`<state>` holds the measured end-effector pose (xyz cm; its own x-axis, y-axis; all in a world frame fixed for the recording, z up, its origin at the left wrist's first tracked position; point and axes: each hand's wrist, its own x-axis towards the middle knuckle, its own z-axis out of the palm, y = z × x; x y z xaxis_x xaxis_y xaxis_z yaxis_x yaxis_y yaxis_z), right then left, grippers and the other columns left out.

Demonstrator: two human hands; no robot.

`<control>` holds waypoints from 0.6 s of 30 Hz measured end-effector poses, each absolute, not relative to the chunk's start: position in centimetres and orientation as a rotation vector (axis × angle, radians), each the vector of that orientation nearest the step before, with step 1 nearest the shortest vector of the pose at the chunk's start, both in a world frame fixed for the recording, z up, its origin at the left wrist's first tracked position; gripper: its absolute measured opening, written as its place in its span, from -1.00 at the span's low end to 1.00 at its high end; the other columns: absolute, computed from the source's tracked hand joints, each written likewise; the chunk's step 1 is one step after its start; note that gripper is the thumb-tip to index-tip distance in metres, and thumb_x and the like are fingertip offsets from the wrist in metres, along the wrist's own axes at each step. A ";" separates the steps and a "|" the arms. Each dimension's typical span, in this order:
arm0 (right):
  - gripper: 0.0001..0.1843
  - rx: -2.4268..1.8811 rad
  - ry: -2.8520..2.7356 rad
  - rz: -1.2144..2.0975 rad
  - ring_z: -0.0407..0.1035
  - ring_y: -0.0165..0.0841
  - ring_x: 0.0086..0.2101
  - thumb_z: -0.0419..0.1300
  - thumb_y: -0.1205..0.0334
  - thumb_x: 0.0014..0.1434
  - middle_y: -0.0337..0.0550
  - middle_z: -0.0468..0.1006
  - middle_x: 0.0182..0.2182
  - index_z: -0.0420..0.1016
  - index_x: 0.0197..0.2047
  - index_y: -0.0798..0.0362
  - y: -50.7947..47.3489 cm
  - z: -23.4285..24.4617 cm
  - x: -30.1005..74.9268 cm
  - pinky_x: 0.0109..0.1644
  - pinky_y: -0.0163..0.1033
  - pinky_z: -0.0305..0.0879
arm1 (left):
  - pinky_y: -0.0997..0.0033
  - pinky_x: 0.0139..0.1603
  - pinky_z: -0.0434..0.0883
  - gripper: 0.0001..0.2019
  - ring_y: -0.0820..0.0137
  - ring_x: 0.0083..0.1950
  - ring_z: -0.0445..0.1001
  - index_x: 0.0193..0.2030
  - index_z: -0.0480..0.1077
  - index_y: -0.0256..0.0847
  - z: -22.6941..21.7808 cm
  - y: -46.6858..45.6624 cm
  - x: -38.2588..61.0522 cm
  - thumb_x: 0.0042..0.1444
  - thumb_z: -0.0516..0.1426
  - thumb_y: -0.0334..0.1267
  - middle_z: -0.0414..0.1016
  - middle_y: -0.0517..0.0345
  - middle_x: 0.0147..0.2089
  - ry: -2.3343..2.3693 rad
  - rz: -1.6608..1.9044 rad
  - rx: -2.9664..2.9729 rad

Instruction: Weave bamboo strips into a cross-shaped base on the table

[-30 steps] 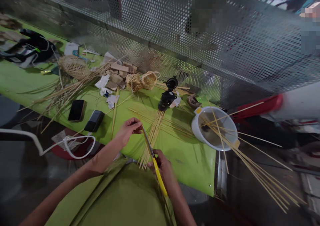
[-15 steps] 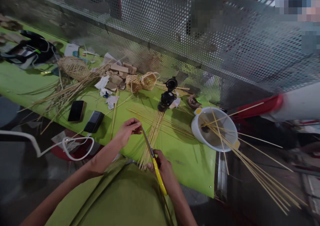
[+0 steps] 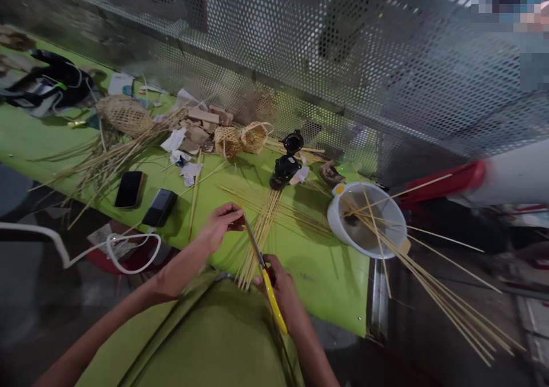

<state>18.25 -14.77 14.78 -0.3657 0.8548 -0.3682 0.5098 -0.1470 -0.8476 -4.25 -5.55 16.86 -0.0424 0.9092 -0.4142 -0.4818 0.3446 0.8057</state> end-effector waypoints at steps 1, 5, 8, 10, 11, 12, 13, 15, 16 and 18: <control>-0.51 -1.545 -1.791 1.521 0.16 -0.40 -0.52 0.18 -0.14 0.26 -0.38 0.27 -0.52 0.36 0.08 0.04 -14.8 14.6 18.2 -0.43 -0.33 0.07 | 0.28 -0.26 0.51 -0.78 0.34 -0.35 0.45 -0.38 0.43 -0.11 16.9 -5.6 -4.2 -0.12 0.37 -0.20 0.51 0.16 -0.35 1.105 1.204 0.499; -0.51 -1.565 -1.730 1.542 0.11 -0.41 -0.54 0.20 -0.18 0.21 -0.42 0.19 -0.55 0.37 0.00 0.03 -14.8 14.4 18.0 -0.45 -0.33 0.05 | 0.29 -0.26 0.50 -0.77 0.37 -0.36 0.43 -0.35 0.42 -0.11 16.5 -5.6 -4.1 -0.13 0.36 -0.19 0.49 0.18 -0.35 1.054 1.225 0.483; -0.48 -1.588 -1.684 1.583 0.09 -0.41 -0.55 0.20 -0.22 0.16 -0.44 0.17 -0.57 0.36 -0.02 0.02 -14.8 14.3 17.8 -0.47 -0.34 0.06 | 0.32 -0.29 0.49 -0.75 0.39 -0.39 0.41 -0.38 0.40 -0.12 16.1 -5.6 -4.1 -0.15 0.37 -0.17 0.46 0.20 -0.38 1.042 1.207 0.484; -0.46 -1.604 -1.656 1.601 0.08 -0.41 -0.56 0.20 -0.23 0.14 -0.44 0.16 -0.58 0.35 -0.02 0.01 -14.8 14.4 17.7 -0.49 -0.34 0.06 | 0.32 -0.29 0.49 -0.74 0.38 -0.38 0.41 -0.37 0.42 -0.13 16.0 -5.7 -4.2 -0.16 0.38 -0.17 0.47 0.19 -0.37 1.052 1.198 0.497; -0.46 -1.609 -1.650 1.602 0.08 -0.40 -0.56 0.20 -0.23 0.13 -0.44 0.16 -0.58 0.35 -0.02 0.02 -14.8 14.4 17.7 -0.49 -0.34 0.06 | 0.33 -0.29 0.49 -0.73 0.38 -0.37 0.42 -0.36 0.42 -0.13 16.0 -5.8 -4.2 -0.16 0.38 -0.16 0.47 0.18 -0.36 1.061 1.198 0.498; -0.45 -1.613 -1.650 1.597 0.08 -0.40 -0.56 0.20 -0.23 0.12 -0.44 0.16 -0.58 0.36 -0.02 0.02 -14.8 14.5 17.7 -0.49 -0.34 0.06 | 0.33 -0.28 0.49 -0.72 0.38 -0.36 0.42 -0.35 0.42 -0.13 16.1 -5.8 -4.2 -0.16 0.39 -0.16 0.48 0.18 -0.36 1.069 1.196 0.495; -0.45 -1.615 -1.657 1.586 0.08 -0.40 -0.56 0.21 -0.23 0.12 -0.45 0.15 -0.58 0.36 -0.03 0.02 -14.8 14.5 17.7 -0.49 -0.33 0.05 | 0.33 -0.28 0.49 -0.71 0.38 -0.36 0.42 -0.34 0.42 -0.14 16.3 -5.9 -4.2 -0.16 0.39 -0.15 0.48 0.18 -0.35 1.074 1.190 0.490; -0.47 -1.613 -1.683 1.560 0.08 -0.40 -0.55 0.22 -0.21 0.11 -0.44 0.15 -0.58 0.38 -0.03 0.02 -14.8 14.6 17.8 -0.48 -0.33 0.04 | 0.33 -0.27 0.48 -0.69 0.38 -0.34 0.43 -0.31 0.42 -0.14 16.7 -6.0 -4.2 -0.16 0.39 -0.14 0.50 0.18 -0.34 1.081 1.175 0.465; -0.48 -1.609 -1.695 1.548 0.08 -0.40 -0.55 0.22 -0.20 0.12 -0.44 0.16 -0.57 0.38 -0.03 0.02 -14.9 14.6 17.9 -0.47 -0.33 0.04 | 0.32 -0.25 0.49 -0.68 0.37 -0.32 0.45 -0.29 0.43 -0.15 16.9 -6.0 -4.3 -0.15 0.39 -0.13 0.51 0.17 -0.31 1.080 1.176 0.450; -0.50 -1.597 -1.719 1.528 0.09 -0.40 -0.54 0.21 -0.19 0.14 -0.43 0.18 -0.57 0.40 -0.03 0.02 -14.9 14.5 18.2 -0.46 -0.33 0.04 | 0.29 -0.22 0.50 -0.67 0.33 -0.28 0.48 -0.26 0.45 -0.14 17.1 -5.9 -4.4 -0.14 0.40 -0.14 0.55 0.14 -0.26 1.081 1.196 0.434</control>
<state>18.21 -14.94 14.55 -0.3108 0.8627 -0.3990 0.4973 -0.2101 -0.8417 -4.45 -5.86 17.15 -0.0242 0.8979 -0.4396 -0.5283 0.3618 0.7681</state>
